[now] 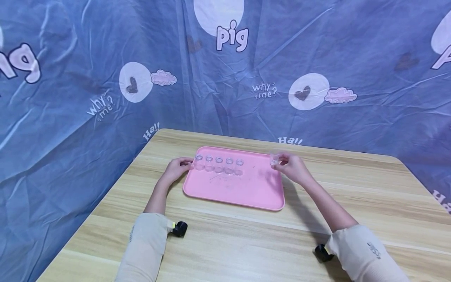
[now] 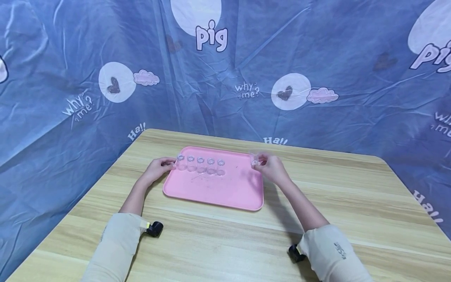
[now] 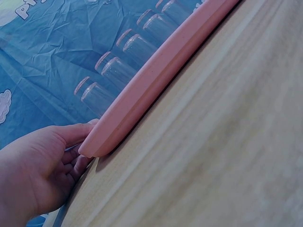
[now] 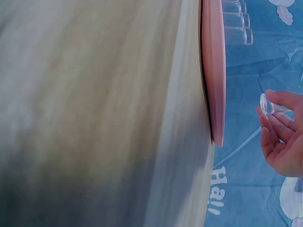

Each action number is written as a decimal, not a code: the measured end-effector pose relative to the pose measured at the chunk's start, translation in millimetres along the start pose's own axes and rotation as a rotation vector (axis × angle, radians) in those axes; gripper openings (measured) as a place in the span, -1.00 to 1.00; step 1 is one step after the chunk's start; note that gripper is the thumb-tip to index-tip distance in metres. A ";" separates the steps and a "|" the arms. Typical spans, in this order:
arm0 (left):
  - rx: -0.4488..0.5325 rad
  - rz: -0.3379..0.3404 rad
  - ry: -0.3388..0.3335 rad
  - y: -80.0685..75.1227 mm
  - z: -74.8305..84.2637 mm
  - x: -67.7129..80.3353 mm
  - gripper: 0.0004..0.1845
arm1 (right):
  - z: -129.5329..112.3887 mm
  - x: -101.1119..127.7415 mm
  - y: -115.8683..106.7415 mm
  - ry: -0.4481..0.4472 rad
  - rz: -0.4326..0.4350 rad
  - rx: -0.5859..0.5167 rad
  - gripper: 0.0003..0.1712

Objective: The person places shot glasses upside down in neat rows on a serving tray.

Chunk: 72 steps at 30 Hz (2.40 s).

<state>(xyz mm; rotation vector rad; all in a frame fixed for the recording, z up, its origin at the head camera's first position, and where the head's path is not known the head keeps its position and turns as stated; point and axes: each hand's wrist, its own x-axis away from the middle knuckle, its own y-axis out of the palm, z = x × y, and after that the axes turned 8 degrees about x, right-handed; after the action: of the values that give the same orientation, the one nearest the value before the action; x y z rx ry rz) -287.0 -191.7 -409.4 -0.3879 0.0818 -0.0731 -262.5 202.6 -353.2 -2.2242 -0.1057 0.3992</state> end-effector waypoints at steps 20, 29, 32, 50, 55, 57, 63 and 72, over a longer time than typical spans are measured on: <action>0.003 0.000 0.015 -0.4 -0.7 -0.5 -0.64 | -7.8 0.1 5.5 -0.054 -0.014 0.133 -0.73; 0.004 -0.005 0.003 0.1 -1.7 -0.2 -0.64 | -9.6 -1.7 10.1 -0.068 0.006 0.143 -0.74; 0.005 -0.007 -0.001 0.6 -2.0 0.9 -0.64 | -10.6 -2.7 12.5 -0.066 0.013 0.125 -0.69; 0.011 0.002 0.004 1.8 -1.1 0.9 -0.64 | -27.4 -18.2 29.1 -0.058 -0.008 0.073 -0.72; 0.021 0.008 0.017 2.0 -2.8 0.2 -0.65 | -31.5 -22.5 37.7 -0.095 -0.026 0.092 -0.74; 0.023 0.012 0.016 1.9 -2.9 0.1 -0.65 | -32.5 -23.9 40.6 -0.122 -0.028 0.096 -0.75; 0.011 0.010 0.021 0.8 -0.9 0.3 -0.64 | -33.7 -26.0 47.1 -0.139 -0.031 0.125 -0.78; 0.014 0.012 0.030 -0.7 0.1 0.9 -0.64 | -34.5 -30.0 51.0 -0.153 -0.027 0.171 -0.78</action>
<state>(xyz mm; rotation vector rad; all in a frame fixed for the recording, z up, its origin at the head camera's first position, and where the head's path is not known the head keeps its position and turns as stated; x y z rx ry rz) -286.1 -192.3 -409.1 -0.3719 0.1130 -0.0679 -282.9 138.2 -364.8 -2.0210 -0.1757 0.5430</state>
